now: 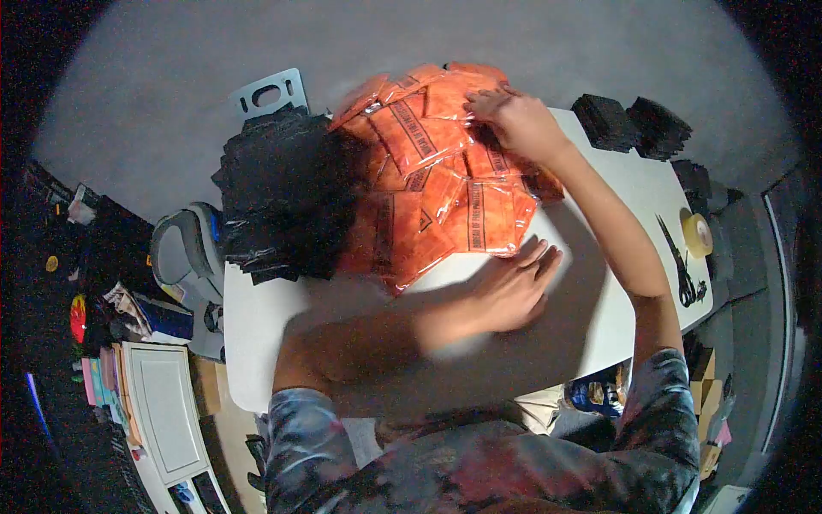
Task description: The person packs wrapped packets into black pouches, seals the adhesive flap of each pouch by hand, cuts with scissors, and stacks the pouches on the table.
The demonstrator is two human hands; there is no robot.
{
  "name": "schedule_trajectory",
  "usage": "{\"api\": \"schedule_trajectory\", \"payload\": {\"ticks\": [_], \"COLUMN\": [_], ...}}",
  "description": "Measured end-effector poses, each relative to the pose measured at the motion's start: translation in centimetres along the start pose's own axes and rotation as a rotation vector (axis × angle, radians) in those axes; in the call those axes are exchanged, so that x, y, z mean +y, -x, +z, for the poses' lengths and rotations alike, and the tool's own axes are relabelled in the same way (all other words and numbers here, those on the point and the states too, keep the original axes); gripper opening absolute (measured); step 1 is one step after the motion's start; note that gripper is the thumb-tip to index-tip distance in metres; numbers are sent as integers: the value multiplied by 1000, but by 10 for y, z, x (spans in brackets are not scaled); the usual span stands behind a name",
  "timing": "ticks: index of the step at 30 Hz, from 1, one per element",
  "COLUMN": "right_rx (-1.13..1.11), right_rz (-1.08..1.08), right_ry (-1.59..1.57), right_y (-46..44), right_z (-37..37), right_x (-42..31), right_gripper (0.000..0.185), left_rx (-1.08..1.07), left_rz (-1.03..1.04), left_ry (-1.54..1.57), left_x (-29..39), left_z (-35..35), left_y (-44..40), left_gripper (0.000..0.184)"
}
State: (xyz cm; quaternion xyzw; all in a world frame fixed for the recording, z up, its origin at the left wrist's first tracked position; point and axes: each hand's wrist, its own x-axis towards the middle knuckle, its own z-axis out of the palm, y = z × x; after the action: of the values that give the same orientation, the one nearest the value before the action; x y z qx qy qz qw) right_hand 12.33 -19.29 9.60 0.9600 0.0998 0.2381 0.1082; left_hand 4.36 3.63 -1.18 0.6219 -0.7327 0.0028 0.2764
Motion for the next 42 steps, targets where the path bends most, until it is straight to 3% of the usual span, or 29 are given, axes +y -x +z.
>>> {"api": "schedule_trajectory", "payload": {"ticks": [1, 3, 4, 6, 7, 8, 11, 12, 14, 15, 17, 19, 21, 23, 24, 35, 38, 40, 41, 42], "right_rx": [0, -174, -177, 232, 197, 164, -42, -33, -138, -187, -80, -90, -208, -283, -362, -459, -363, -113, -121, -294], "right_rz": [-2, 555, 565, 619, 721, 784, 1004, 939, 775, 898, 888, 666, 678, 608, 618, 664, 679, 653, 651, 801], "right_ry": [4, -327, -318, -793, -876, -981, -1222, -957, -274, -307, -486, -382, -395, -10, -1, -75, -101, -433, -433, -296], "right_y": [-2, 2, 15, 53, 69, 94, 167, 204, 238, 231, 229, 222, 218, 224, 223, 223, 227, 236, 241, 243], "right_z": [-23, -73, -78, -94, -112, -116, -121, -93, -83, -94, -84, -73, -57, -30, -29, -28, -31, -60, -75, -95], "right_x": [-10, -21, -15, 5, 4, 11, -2, 1, -18, -41, -74, -102, -112, -117, -118, -116, -107, -89, -92, -100], "right_gripper": [45, 39, 39, 35, 35, 36, 38, 38, 40, 40, 46, 50, 58, 66, 73, 76, 70, 61, 61, 53], "left_rx": [14, 70, 118, 140, 154, 297, 163, 284, 272, 279, 259, 239, 239, 194, 181, 52, 27, -41, -38, -33], "left_rz": [-3, 39, 85, 195, 290, 410, 478, 493, 457, 437, 397, 351, 298, 277, 254, 112, 117, 43, 38, 33], "left_ry": [14, 0, -12, 91, 189, 199, 230, 265, 279, 305, 270, 230, 176, 173, 163, 26, 28, -104, -98, -99], "left_x": [1, 2, 4, 8, 10, 13, 17, 21, 17, 13, 7, 3, -1, -1, -2, -6, -6, -3, -3, -3], "left_z": [-1, -2, -2, -4, -7, -10, -16, -16, -18, -11, -15, -15, -10, -12, -12, -11, -9, -8, -8, -9], "left_y": [2, 5, 5, 5, 3, 2, 11, 7, 4, 3, -2, -4, -3, -2, -1, -5, -3, 0, 1, 1], "left_gripper": [71, 70, 69, 69, 68, 60, 52, 46, 38, 36, 29, 23, 20, 20, 20, 35, 39, 49, 49, 53]}}
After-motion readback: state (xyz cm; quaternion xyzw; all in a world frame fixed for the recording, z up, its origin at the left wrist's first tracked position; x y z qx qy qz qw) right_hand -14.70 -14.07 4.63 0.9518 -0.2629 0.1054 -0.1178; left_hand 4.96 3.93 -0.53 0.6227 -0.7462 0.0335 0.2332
